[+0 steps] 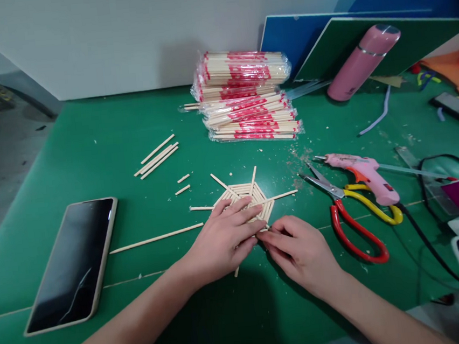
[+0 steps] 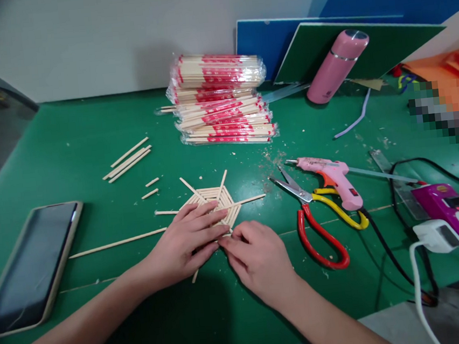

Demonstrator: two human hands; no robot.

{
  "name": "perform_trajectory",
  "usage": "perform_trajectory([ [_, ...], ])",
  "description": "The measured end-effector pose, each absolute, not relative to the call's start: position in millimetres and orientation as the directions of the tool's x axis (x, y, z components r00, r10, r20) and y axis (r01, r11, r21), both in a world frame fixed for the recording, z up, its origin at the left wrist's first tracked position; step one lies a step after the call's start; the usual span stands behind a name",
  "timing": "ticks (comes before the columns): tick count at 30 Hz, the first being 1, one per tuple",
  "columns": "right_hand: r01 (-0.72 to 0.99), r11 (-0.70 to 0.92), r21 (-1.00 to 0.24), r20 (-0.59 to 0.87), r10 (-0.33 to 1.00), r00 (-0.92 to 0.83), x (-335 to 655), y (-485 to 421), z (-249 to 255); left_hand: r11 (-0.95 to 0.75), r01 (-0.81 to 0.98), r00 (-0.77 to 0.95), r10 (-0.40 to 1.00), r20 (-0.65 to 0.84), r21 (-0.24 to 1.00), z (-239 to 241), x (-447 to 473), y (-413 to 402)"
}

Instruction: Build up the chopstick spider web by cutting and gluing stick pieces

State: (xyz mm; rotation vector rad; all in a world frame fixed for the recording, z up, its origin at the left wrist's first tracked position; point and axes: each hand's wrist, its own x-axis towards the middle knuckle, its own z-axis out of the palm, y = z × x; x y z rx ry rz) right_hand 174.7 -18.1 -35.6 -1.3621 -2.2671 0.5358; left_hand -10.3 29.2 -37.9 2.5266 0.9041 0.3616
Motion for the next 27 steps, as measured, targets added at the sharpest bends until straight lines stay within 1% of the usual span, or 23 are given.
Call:
perform_trajectory([
  [10, 0.733, 0.458, -0.503, 0.18, 0.885, -0.429, 173.9, -17.3, -35.8, -0.649, 0.534, 0.74, 0.669, 0.07, 0.542, -32.1, -11.1, 26.5],
  [15, 0.726, 0.451, -0.52, 0.168, 0.887, -0.431, 174.0, -18.0, -36.1, -0.652, 0.533, 0.74, 0.668, 0.076, 0.539, -33.2, -10.8, 27.1],
  [20, 0.72, 0.403, -0.565, 0.18, 0.912, -0.369, 172.1, -17.2, -35.3, -0.672, 0.523, 0.744, 0.66, 0.104, 0.524, -33.2, -11.4, 26.0],
  [27, 0.761, 0.392, -0.517, 0.174, 0.919, -0.355, 166.9, -12.6, -33.9, -0.673, 0.522, 0.737, 0.665, 0.119, 0.525, -34.4, -11.5, 24.9],
])
